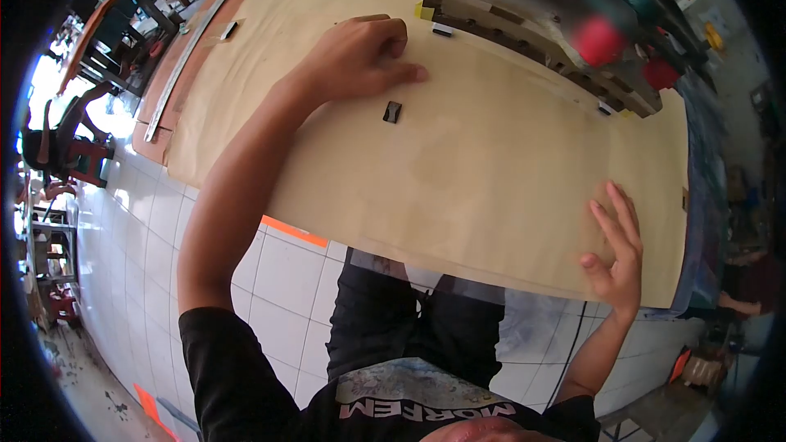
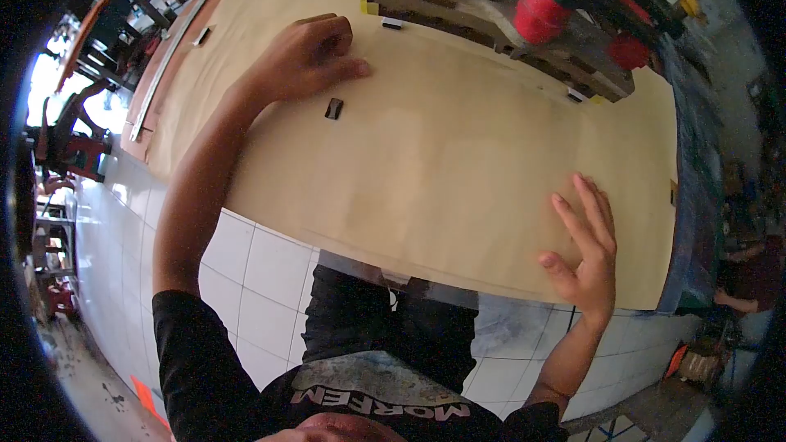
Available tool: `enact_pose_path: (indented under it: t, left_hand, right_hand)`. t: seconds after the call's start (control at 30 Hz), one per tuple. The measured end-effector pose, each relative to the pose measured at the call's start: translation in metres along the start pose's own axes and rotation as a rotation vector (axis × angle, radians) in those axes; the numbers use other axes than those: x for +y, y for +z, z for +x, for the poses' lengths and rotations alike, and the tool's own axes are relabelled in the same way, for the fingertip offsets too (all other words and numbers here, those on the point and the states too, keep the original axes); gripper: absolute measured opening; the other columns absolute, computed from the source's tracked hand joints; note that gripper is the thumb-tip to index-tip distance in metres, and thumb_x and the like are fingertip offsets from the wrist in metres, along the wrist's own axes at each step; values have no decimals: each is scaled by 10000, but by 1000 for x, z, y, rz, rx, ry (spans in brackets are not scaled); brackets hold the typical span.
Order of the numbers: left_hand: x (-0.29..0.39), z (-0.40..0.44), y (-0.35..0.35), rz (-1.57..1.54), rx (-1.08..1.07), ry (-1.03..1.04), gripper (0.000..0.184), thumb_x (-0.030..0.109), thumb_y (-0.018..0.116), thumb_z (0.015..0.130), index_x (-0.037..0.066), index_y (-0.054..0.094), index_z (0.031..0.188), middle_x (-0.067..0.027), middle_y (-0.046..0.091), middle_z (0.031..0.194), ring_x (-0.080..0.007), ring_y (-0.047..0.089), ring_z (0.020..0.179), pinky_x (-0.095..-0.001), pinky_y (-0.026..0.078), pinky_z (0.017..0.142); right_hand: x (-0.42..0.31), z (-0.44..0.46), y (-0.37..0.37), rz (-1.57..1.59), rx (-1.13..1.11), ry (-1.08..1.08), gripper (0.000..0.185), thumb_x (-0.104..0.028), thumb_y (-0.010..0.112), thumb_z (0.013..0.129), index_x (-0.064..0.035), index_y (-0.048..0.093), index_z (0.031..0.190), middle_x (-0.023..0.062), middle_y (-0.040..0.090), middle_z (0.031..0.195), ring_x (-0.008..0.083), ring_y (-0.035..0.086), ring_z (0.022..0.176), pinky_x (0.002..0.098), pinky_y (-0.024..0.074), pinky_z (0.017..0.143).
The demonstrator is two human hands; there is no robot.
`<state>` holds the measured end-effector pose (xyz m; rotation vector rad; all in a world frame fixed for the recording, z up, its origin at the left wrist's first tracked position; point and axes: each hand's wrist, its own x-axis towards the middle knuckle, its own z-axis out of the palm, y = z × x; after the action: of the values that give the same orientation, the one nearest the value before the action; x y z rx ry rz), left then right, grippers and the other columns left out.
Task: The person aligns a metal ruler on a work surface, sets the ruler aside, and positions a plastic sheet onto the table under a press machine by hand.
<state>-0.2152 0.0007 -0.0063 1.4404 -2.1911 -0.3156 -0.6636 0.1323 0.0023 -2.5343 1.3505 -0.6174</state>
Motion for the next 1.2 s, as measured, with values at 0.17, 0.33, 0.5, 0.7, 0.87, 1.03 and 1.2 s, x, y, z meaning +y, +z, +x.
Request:
enact_pose_path:
  t: [0.17, 0.33, 0.5, 0.7, 0.87, 1.03, 1.2]
  left_hand:
    - [-3, 0, 5, -14, 34, 8, 487, 471, 807, 816, 44, 572, 799, -119, 584, 733, -326, 569, 697, -437, 449, 656]
    - [-2, 2, 5, -23, 46, 76, 423, 358, 834, 857, 19, 580, 850, -80, 524, 733, -207, 479, 650, -371, 426, 610]
    - [-5, 3, 4, -45, 4, 30, 371, 265, 840, 844, 9, 571, 844, -79, 513, 769, -189, 466, 687, -351, 424, 636]
    - [0, 4, 3, -30, 6, -21, 389, 236, 856, 804, -7, 552, 795, -100, 547, 770, -237, 507, 678, -380, 447, 643]
    - [5, 4, 1, -30, 2, -28, 384, 208, 862, 797, -6, 543, 788, -89, 541, 771, -217, 489, 684, -373, 439, 640]
    - [-3, 3, 2, -116, -2, -9, 402, 230, 863, 811, -4, 538, 784, -84, 540, 766, -210, 490, 691, -367, 431, 641]
    - [-5, 3, 0, -66, -23, 10, 398, 252, 848, 853, 24, 531, 779, -44, 474, 780, -162, 437, 721, -335, 388, 646]
  right_hand:
    - [3, -2, -2, -27, -34, 8, 750, -633, 648, 918, -9, 679, 1333, 259, 491, 1536, 458, 435, 1437, 546, 294, 1204]
    - [3, -4, -4, -30, -12, 44, 704, -579, 705, 889, -28, 689, 1328, 241, 495, 1540, 445, 433, 1445, 551, 289, 1209]
    - [4, -2, -5, -45, -25, 18, 654, -514, 770, 839, -98, 702, 1339, 201, 512, 1537, 425, 434, 1450, 560, 276, 1220]
    - [4, -4, -6, -70, -40, 46, 650, -520, 780, 822, -141, 704, 1345, 172, 513, 1545, 397, 424, 1464, 555, 272, 1226]
    - [3, -3, -6, -63, -34, 46, 651, -517, 778, 825, -140, 700, 1350, 175, 506, 1547, 394, 425, 1463, 554, 280, 1223]
    - [5, -2, -6, -2, 2, 2, 648, -500, 770, 837, -108, 693, 1348, 203, 504, 1537, 404, 439, 1448, 560, 291, 1215]
    - [5, -3, -5, -64, -25, 19, 651, -514, 731, 864, -92, 681, 1357, 219, 494, 1541, 441, 454, 1425, 577, 285, 1211]
